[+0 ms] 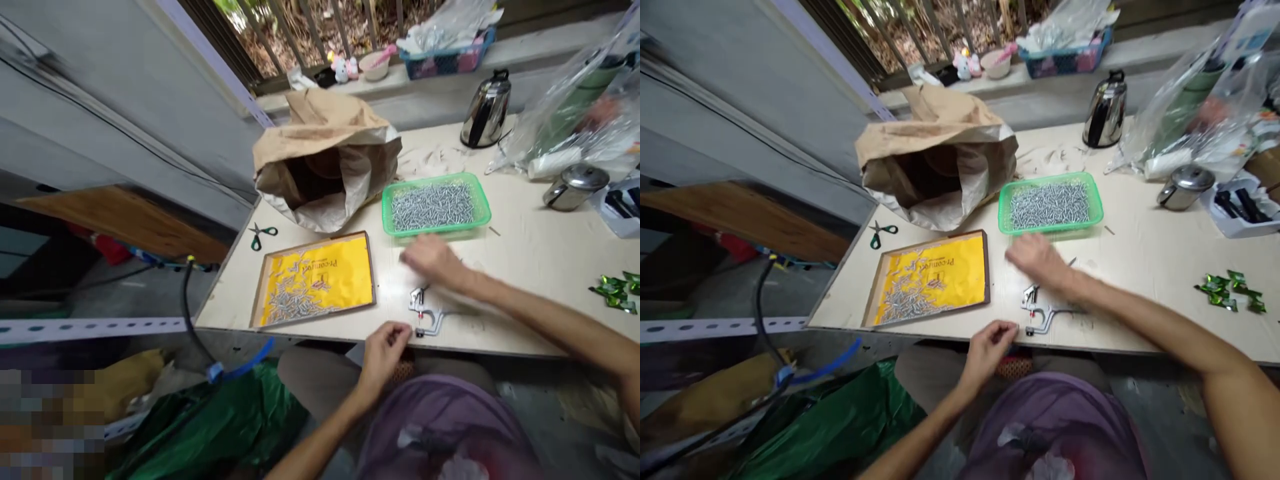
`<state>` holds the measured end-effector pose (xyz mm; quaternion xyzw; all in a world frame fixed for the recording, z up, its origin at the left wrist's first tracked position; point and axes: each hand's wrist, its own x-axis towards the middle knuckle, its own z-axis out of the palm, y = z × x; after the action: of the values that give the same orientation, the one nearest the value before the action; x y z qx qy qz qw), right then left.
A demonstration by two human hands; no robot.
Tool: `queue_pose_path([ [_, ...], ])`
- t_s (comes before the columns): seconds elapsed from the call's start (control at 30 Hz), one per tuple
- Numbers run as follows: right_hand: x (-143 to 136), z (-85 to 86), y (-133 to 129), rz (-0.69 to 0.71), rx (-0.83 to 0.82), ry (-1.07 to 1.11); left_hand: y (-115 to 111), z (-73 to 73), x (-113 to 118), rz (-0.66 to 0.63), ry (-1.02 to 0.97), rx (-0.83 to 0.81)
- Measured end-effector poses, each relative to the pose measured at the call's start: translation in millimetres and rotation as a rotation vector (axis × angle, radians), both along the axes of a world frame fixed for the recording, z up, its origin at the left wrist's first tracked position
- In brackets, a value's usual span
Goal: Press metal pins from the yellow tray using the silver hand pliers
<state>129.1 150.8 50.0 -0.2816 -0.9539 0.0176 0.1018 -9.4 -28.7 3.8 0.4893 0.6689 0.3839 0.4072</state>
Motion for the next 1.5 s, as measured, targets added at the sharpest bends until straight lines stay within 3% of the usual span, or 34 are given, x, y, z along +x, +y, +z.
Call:
queue_pose_path([
  [0.07, 11.0, 14.8, 30.1, -0.163, 0.025, 0.091, 18.1, 4.8, -0.6, 0.034, -0.155, -0.243],
  [0.13, 27.6, 21.1, 44.4, -0.224, 0.033, 0.195, 31.8, 5.0, 1.0, 0.062, -0.257, -0.444],
  [0.2, 48.5, 21.8, 35.7, -0.202, -0.018, 0.204, 39.1, 3.7, 4.5, 0.055, -0.309, -0.593],
  [0.3, 81.0, 13.5, -7.1, -0.097, -0.135, 0.194, 42.2, 3.4, 10.0, 0.039, -0.327, -0.700],
  [0.4, 106.3, -7.2, -50.0, -0.092, -0.230, 0.212, 43.1, 3.7, 12.4, 0.070, -0.332, -0.687],
  [0.53, 120.6, -36.1, -81.1, -0.114, -0.327, 0.205, 42.9, 2.8, 11.4, 0.079, -0.301, -0.666],
  [0.7, 118.4, -53.6, -96.3, -0.154, -0.366, 0.208, 39.9, 0.9, 12.0, 0.070, -0.259, -0.635],
  [0.93, 117.8, -63.7, -105.0, -0.176, -0.389, 0.138, 41.1, -0.5, 12.8, 0.019, -0.202, -0.679],
  [1.07, 119.0, -55.7, -99.6, -0.155, -0.393, 0.096, 40.6, -0.8, 11.2, -0.002, -0.177, -0.709],
  [1.2, 120.9, -49.5, -71.4, -0.116, -0.301, 0.038, 39.2, -0.8, 10.6, -0.012, -0.171, -0.719],
  [1.37, 119.4, -64.5, -33.9, -0.025, -0.278, -0.104, 38.5, -2.0, 12.1, 0.004, -0.168, -0.721],
  [1.5, 114.2, -68.0, -27.8, -0.002, -0.258, -0.158, 38.2, -2.6, 13.5, 0.018, -0.173, -0.726],
])
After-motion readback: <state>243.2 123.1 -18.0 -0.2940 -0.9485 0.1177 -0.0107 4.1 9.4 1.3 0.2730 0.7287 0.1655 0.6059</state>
